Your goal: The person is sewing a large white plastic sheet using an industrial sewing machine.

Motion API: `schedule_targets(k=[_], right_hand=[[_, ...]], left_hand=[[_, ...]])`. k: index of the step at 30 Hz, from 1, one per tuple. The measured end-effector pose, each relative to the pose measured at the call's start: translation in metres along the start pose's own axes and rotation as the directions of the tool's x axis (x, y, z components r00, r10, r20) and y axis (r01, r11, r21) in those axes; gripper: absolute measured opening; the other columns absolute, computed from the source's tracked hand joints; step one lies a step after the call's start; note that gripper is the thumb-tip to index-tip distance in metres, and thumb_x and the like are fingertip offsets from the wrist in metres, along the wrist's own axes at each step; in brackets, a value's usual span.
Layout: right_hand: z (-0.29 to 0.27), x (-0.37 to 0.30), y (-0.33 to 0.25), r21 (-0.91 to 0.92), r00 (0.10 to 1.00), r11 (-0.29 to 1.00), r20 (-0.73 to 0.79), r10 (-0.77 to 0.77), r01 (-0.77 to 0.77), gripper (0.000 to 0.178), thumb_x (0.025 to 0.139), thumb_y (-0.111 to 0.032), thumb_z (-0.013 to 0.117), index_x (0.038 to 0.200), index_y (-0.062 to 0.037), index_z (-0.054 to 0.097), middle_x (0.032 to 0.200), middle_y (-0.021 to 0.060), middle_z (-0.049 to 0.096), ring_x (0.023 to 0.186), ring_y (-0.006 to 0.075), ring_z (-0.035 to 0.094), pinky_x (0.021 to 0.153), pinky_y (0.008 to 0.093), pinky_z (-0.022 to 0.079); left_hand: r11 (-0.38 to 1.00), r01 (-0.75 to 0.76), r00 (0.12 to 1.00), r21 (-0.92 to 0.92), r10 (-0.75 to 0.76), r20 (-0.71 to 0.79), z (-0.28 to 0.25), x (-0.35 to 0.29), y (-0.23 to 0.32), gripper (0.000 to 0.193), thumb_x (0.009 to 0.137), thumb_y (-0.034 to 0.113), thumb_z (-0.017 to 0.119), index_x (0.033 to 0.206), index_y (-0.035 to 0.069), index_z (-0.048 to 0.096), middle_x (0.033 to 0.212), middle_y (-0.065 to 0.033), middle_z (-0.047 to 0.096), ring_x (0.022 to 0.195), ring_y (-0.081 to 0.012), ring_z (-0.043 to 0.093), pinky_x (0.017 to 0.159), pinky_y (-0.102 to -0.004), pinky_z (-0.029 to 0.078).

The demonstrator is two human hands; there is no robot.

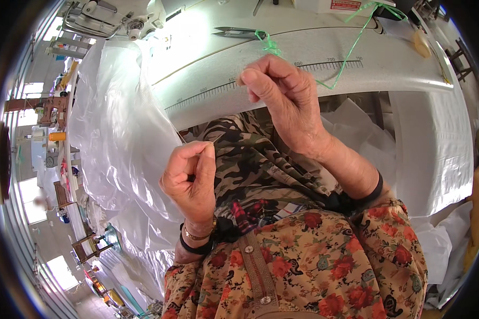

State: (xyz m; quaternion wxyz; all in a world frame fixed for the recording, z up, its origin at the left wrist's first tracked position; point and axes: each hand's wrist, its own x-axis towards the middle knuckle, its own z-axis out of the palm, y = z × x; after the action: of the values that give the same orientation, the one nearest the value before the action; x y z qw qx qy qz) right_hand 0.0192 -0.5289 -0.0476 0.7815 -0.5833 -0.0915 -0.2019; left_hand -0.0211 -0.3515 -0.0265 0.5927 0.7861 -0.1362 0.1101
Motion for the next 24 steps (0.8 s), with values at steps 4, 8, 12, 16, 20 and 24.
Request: schedule_targets(k=[4, 8, 12, 16, 20, 24], right_hand=[[-0.003, -0.016, 0.001, -0.054, 0.985, 0.987, 0.078, 0.156, -0.152, 0.031, 0.099, -0.023, 0.051, 0.079, -0.0003, 0.059, 0.069, -0.0012, 0.052, 0.061, 0.0058, 0.044, 0.057, 0.0217, 0.037], [0.005, -0.038, 0.002, -0.039, 0.921, 0.944, 0.212, 0.327, -0.327, 0.032, 0.099, -0.025, 0.05, 0.086, 0.0021, 0.062, 0.075, 0.0028, 0.056, 0.064, 0.0082, 0.048, 0.06, 0.0231, 0.04], [0.019, -0.046, 0.009, 0.102, 0.91, 0.933, 0.28, 0.306, -0.345, 0.025, 0.094, -0.022, 0.06, 0.094, 0.0031, 0.064, 0.083, 0.0043, 0.061, 0.072, 0.0091, 0.053, 0.066, 0.0245, 0.044], [0.009, -0.046, 0.007, -0.06, 0.94, 0.985, 0.295, 0.173, -0.162, 0.016, 0.087, -0.012, 0.068, 0.092, 0.0027, 0.065, 0.083, 0.0058, 0.063, 0.075, 0.0098, 0.056, 0.066, 0.0249, 0.045], [-0.035, -0.022, -0.013, -0.526, 0.995, 0.846, 0.013, -0.096, 0.088, 0.006, 0.087, -0.004, 0.063, 0.092, -0.0002, 0.065, 0.087, 0.0066, 0.064, 0.074, 0.0142, 0.058, 0.065, 0.0252, 0.045], [-0.134, 0.076, -0.058, -0.861, 0.623, 0.365, -0.073, -0.778, 0.354, 0.02, 0.094, -0.011, 0.054, 0.109, -0.0002, 0.061, 0.105, 0.0085, 0.065, 0.099, 0.0168, 0.06, 0.089, 0.0283, 0.044]], left_hand=[[1.0, -0.027, 0.998, 0.002, 0.027, -0.051, 0.0, -0.001, -0.003, 0.008, 0.084, -0.006, 0.066, 0.091, -0.003, 0.064, 0.061, 0.0036, 0.056, 0.057, 0.0018, 0.045, 0.051, -0.0139, 0.036], [1.0, 0.008, 0.998, -0.005, -0.009, -0.065, -0.001, -0.004, -0.004, 0.004, 0.086, -0.004, 0.064, 0.09, -0.004, 0.063, 0.073, 0.0016, 0.062, 0.063, 0.0004, 0.048, 0.057, -0.014, 0.038], [0.998, -0.025, 0.998, 0.062, 0.029, -0.056, -0.003, -0.005, -0.006, 0.004, 0.086, -0.004, 0.064, 0.091, -0.004, 0.063, 0.074, 0.0007, 0.063, 0.064, -0.0006, 0.051, 0.059, -0.0148, 0.041], [0.997, -0.056, 0.994, 0.059, 0.061, -0.088, -0.001, 0.0, -0.011, 0.011, 0.082, -0.004, 0.068, 0.093, -0.002, 0.065, 0.065, 0.0022, 0.058, 0.056, 0.0002, 0.046, 0.051, -0.0161, 0.037], [0.992, -0.12, 0.983, 0.049, 0.126, -0.135, 0.0, 0.016, -0.015, 0.01, 0.084, -0.003, 0.067, 0.093, -0.001, 0.065, 0.065, 0.0027, 0.055, 0.057, -0.0005, 0.045, 0.051, -0.0165, 0.036], [0.984, -0.071, 0.994, 0.161, 0.084, -0.076, -0.007, 0.039, -0.018, 0.003, 0.086, -0.002, 0.065, 0.088, -0.003, 0.064, 0.064, 0.0049, 0.051, 0.059, -0.0009, 0.041, 0.053, -0.016, 0.033]])
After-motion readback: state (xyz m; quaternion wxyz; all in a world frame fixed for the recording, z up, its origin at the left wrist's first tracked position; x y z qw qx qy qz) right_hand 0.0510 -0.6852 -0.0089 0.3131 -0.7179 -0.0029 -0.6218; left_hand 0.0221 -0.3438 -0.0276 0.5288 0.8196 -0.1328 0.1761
